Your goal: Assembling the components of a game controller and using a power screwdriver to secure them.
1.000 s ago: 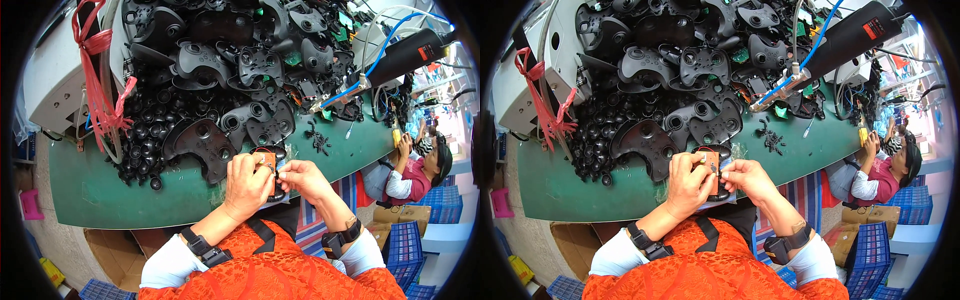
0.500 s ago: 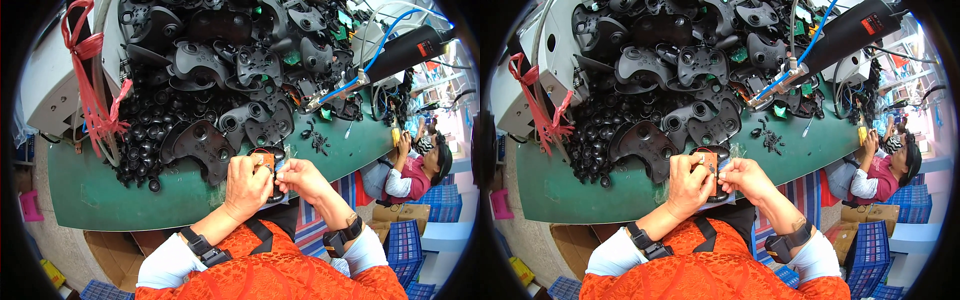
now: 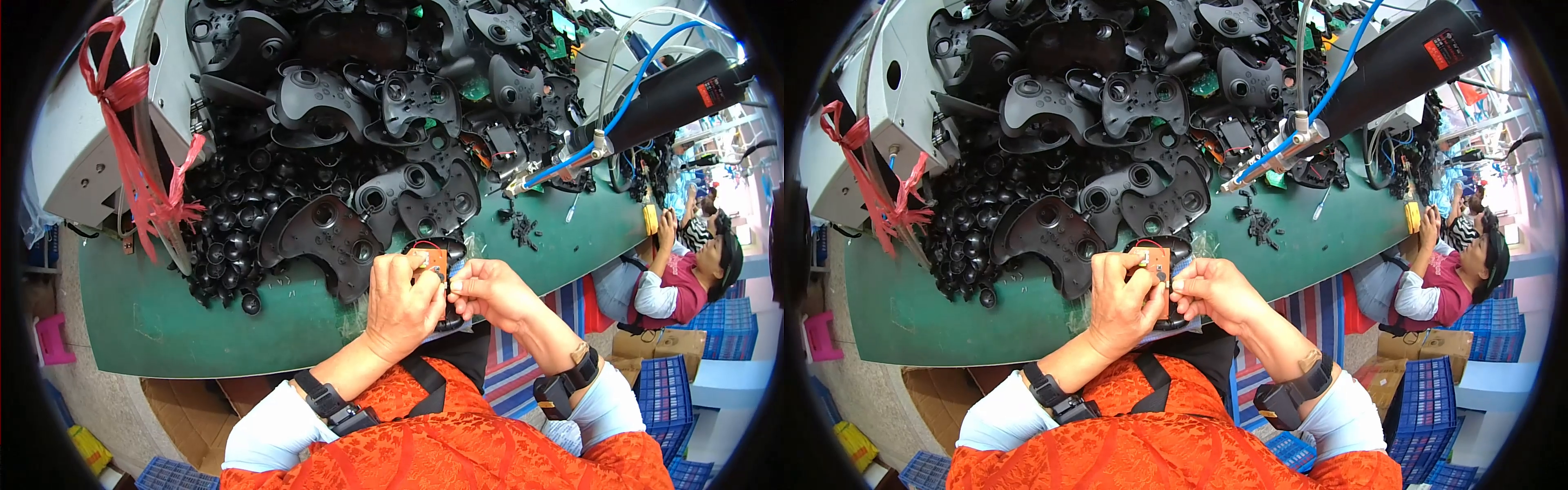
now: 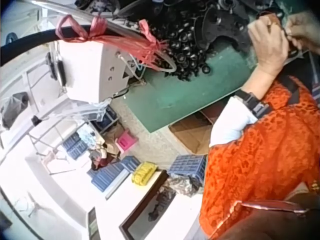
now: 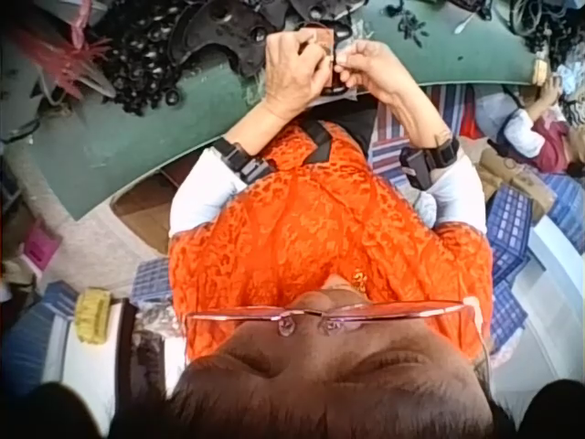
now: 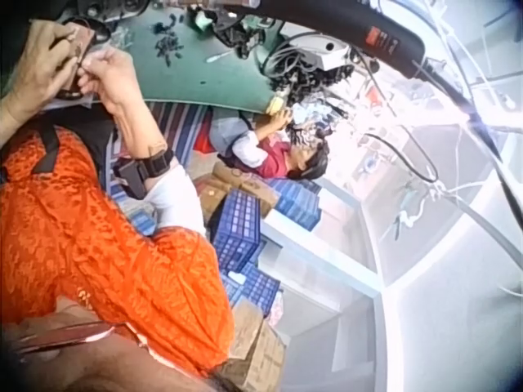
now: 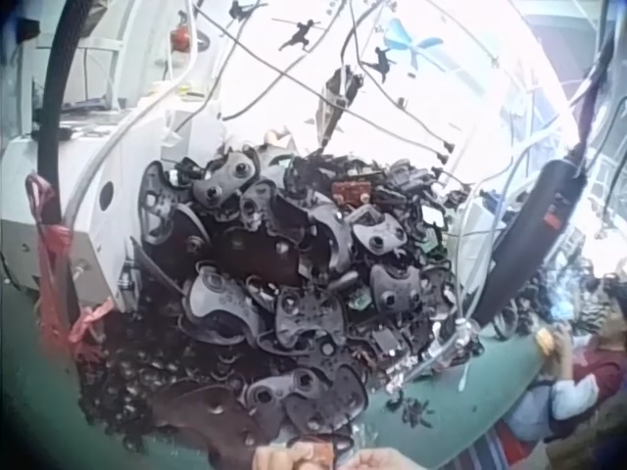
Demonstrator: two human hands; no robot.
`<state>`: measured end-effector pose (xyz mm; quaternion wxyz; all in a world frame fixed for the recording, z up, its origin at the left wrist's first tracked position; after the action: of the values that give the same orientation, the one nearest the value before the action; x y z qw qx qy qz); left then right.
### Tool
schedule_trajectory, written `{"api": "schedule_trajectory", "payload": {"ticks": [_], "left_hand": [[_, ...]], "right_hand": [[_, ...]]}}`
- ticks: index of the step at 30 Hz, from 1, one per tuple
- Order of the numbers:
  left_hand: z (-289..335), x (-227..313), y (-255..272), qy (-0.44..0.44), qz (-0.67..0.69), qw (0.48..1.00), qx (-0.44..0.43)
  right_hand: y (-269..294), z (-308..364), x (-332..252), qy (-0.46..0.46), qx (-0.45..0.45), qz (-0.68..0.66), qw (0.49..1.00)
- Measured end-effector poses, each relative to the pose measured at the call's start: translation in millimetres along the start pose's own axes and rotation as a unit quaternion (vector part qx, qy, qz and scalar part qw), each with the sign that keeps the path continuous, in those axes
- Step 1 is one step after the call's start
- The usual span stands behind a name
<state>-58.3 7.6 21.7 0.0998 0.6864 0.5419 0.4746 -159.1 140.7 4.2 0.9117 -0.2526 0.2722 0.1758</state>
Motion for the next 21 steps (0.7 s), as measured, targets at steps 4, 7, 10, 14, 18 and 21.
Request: {"api": "schedule_trajectory", "payload": {"ticks": [4, 7, 10, 14, 18, 21], "left_hand": [[0, 0, -1, -0.002, 0.0, 1.0, -0.002], [0, 2, -2, -0.004, -0.006, 1.0, -0.002], [-1, 4, -1, -0.007, -0.01, 1.0, -0.001], [-4, 4, 1, -0.007, -0.016, 1.0, -0.011], [-8, 5, 4, -0.007, -0.008, 1.0, -0.022], [-9, 7, 7, -0.013, 0.002, 0.999, -0.039]], "right_hand": [[-1, 0, 1, -0.002, -0.004, -0.014, 1.0], [-3, -2, -1, 0.003, -0.016, -0.013, 1.0], [-3, -2, -4, 0.006, -0.01, 0.021, 1.0], [-2, 0, -6, 0.007, -0.009, 0.059, 0.998], [6, 15, -20, 0.115, 0.058, 0.175, 0.976], [-13, 30, -43, 0.408, 0.083, 0.368, 0.831]]}}
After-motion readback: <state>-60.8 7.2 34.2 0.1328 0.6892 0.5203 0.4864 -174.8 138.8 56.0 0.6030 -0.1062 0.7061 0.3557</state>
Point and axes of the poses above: each hand's wrist, its own z-axis away from the middle knuckle, its own y-axis out of the back of the hand, x = y × z, the point moved 6 cm from there along -z, towards the middle knuckle, and after that the axes turned 15 degrees about -z, right-handed, at the moved point
